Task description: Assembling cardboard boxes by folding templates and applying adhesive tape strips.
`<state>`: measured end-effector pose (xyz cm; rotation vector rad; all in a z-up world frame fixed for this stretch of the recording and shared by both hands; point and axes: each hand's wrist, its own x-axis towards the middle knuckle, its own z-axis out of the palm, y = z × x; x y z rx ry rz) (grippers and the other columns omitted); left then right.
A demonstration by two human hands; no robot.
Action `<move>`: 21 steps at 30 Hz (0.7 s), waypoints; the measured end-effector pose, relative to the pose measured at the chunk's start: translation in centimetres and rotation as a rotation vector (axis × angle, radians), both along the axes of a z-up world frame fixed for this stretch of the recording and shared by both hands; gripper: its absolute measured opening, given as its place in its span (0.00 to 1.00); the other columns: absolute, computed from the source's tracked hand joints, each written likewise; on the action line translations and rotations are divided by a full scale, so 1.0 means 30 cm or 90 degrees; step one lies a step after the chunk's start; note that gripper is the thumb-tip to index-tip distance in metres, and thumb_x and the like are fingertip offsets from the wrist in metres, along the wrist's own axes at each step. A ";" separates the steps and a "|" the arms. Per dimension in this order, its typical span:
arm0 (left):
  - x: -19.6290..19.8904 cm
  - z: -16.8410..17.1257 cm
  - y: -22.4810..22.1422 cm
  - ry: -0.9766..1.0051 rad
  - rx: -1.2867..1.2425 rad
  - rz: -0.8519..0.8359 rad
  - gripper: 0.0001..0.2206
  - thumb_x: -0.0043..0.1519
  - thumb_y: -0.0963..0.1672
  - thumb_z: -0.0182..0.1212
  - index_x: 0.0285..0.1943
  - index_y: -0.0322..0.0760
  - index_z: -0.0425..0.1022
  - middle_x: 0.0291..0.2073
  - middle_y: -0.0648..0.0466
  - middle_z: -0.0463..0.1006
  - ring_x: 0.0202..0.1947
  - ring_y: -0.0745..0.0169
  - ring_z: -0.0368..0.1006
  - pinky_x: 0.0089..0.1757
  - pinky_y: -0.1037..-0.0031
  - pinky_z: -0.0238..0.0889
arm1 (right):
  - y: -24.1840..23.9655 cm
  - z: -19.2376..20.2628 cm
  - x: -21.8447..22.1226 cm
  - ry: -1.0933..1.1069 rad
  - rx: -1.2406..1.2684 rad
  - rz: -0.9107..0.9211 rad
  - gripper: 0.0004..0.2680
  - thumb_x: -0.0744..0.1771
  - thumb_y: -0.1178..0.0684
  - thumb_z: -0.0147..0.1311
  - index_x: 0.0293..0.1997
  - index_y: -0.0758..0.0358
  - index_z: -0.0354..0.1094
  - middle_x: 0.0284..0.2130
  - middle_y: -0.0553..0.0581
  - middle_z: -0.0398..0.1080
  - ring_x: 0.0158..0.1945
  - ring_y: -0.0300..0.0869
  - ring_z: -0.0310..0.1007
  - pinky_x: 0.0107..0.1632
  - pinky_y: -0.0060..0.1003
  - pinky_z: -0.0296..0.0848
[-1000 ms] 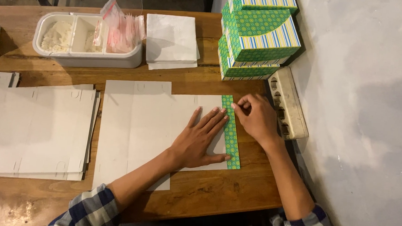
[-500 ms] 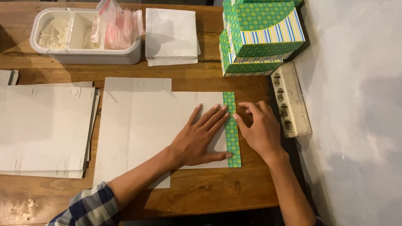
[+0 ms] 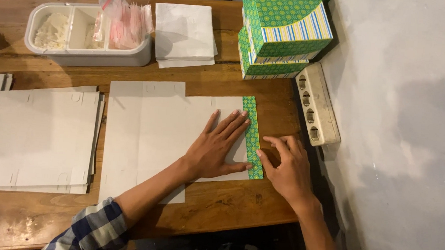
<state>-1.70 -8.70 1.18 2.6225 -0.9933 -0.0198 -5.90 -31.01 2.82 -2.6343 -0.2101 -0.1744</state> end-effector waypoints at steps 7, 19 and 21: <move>-0.005 0.019 -0.001 0.010 0.010 -0.005 0.47 0.60 0.67 0.46 0.81 0.37 0.48 0.79 0.45 0.49 0.79 0.49 0.39 0.70 0.43 0.23 | 0.006 0.036 -0.072 0.001 0.039 -0.002 0.11 0.66 0.50 0.62 0.53 0.53 0.73 0.40 0.54 0.66 0.50 0.54 0.73 0.51 0.53 0.71; 0.001 0.017 -0.005 0.019 0.007 -0.002 0.47 0.60 0.67 0.46 0.80 0.37 0.49 0.79 0.45 0.49 0.79 0.49 0.39 0.69 0.43 0.21 | -0.030 -0.012 -0.009 -0.046 0.069 0.047 0.12 0.65 0.49 0.65 0.52 0.55 0.74 0.39 0.54 0.66 0.51 0.55 0.72 0.53 0.53 0.69; 0.001 0.013 -0.004 0.007 0.011 0.001 0.47 0.60 0.67 0.46 0.80 0.38 0.49 0.79 0.46 0.49 0.79 0.50 0.39 0.70 0.44 0.21 | -0.034 -0.017 0.018 -0.038 0.040 0.055 0.13 0.65 0.47 0.65 0.53 0.54 0.73 0.39 0.53 0.65 0.49 0.54 0.72 0.51 0.51 0.70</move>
